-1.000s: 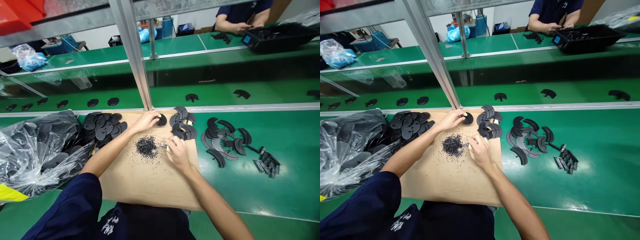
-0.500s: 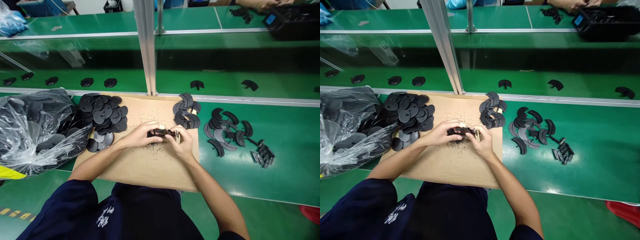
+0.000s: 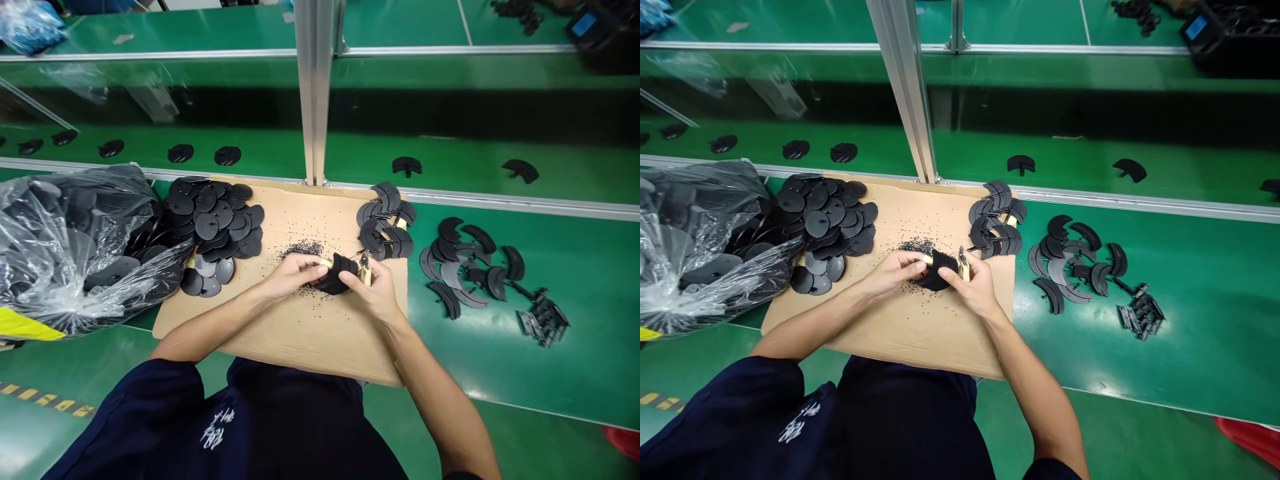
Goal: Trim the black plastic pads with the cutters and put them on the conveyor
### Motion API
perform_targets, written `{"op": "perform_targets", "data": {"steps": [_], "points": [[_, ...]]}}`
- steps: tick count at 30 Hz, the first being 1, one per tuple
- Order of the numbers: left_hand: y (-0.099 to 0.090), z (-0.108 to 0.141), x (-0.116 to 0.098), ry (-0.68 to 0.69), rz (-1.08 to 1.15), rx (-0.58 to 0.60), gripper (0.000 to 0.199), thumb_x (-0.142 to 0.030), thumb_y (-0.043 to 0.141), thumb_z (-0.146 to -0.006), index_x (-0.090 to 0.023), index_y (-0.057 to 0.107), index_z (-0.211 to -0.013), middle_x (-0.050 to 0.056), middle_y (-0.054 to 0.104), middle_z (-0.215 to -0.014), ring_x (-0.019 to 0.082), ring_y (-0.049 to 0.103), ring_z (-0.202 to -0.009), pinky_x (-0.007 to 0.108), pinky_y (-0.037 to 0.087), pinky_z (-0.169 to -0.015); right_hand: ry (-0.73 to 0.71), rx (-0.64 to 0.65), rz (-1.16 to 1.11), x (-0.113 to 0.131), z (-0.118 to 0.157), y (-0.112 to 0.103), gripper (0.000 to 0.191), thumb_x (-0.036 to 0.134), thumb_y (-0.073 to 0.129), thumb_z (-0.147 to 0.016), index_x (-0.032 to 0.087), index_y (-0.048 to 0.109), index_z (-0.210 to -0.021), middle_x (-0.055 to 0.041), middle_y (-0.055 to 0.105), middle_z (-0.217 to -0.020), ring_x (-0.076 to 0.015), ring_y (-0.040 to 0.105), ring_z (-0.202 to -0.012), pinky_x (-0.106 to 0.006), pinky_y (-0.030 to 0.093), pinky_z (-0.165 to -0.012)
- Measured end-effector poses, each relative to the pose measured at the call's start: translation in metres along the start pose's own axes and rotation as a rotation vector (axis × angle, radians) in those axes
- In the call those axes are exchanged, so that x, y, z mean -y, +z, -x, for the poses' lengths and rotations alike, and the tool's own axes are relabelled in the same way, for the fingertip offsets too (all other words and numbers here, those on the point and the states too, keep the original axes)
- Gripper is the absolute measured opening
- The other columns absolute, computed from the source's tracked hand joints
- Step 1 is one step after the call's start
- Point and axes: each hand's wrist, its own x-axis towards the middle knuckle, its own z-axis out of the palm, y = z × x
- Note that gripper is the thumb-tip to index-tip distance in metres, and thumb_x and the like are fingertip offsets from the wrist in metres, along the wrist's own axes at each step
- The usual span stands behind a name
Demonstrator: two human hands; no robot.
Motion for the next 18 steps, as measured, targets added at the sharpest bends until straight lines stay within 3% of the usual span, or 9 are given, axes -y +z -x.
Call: {"op": "perform_targets", "data": {"steps": [6, 9, 11, 15, 18], "points": [[-0.003, 0.005, 0.003, -0.005, -0.032, -0.013, 0.044, -0.047, 0.091, -0.067, -0.012, 0.076, -0.09, 0.004, 0.075, -0.084, 0.014, 0.07, -0.075, 0.027, 0.058, -0.074, 0.001, 0.04, 0.027, 0.002, 0.001, 0.003, 0.05, 0.066, 0.081, -0.071, 0.021, 0.059, -0.076, 0.0037, 0.051, -0.067, -0.0126, 0.045, -0.062, -0.027, 0.044, -0.061], [-0.001, 0.005, 0.009, -0.032, -0.002, -0.032, 0.046, -0.049, 0.09, -0.068, -0.012, 0.075, -0.091, 0.005, 0.076, -0.085, 0.015, 0.07, -0.075, 0.028, 0.058, -0.077, -0.012, 0.077, 0.049, 0.003, 0.0, 0.002, 0.049, 0.066, 0.078, -0.074, 0.021, 0.059, -0.075, 0.0032, 0.052, -0.068, -0.0133, 0.047, -0.063, -0.027, 0.044, -0.062], [0.002, 0.003, 0.014, 0.025, -0.066, -0.093, 0.049, -0.053, 0.088, -0.069, -0.011, 0.075, -0.091, 0.007, 0.076, -0.088, 0.016, 0.07, -0.076, 0.029, 0.058, -0.077, -0.025, 0.071, 0.093, 0.003, -0.001, 0.001, 0.047, 0.065, 0.076, -0.077, 0.021, 0.061, -0.078, 0.002, 0.056, -0.07, -0.0143, 0.05, -0.065, -0.028, 0.046, -0.064], [-0.001, 0.001, 0.013, 0.188, -0.416, -0.127, 0.047, -0.056, 0.073, -0.084, -0.012, 0.074, -0.1, 0.009, 0.075, -0.093, 0.017, 0.067, -0.077, 0.027, 0.054, -0.07, -0.032, 0.06, 0.183, -0.001, -0.003, 0.001, 0.044, 0.062, 0.075, -0.08, 0.02, 0.065, -0.084, -0.0009, 0.062, -0.076, -0.0168, 0.055, -0.07, -0.029, 0.047, -0.067], [-0.025, 0.006, -0.007, 0.311, -0.842, -0.088, 0.034, -0.047, 0.063, -0.095, -0.015, 0.073, -0.103, 0.008, 0.072, -0.096, 0.018, 0.065, -0.082, 0.028, 0.053, -0.076, -0.041, 0.048, 0.196, -0.004, -0.004, 0.002, 0.043, 0.063, 0.073, -0.082, 0.02, 0.062, -0.08, 0.0009, 0.057, -0.07, -0.015, 0.049, -0.064, -0.027, 0.044, -0.061]]}}
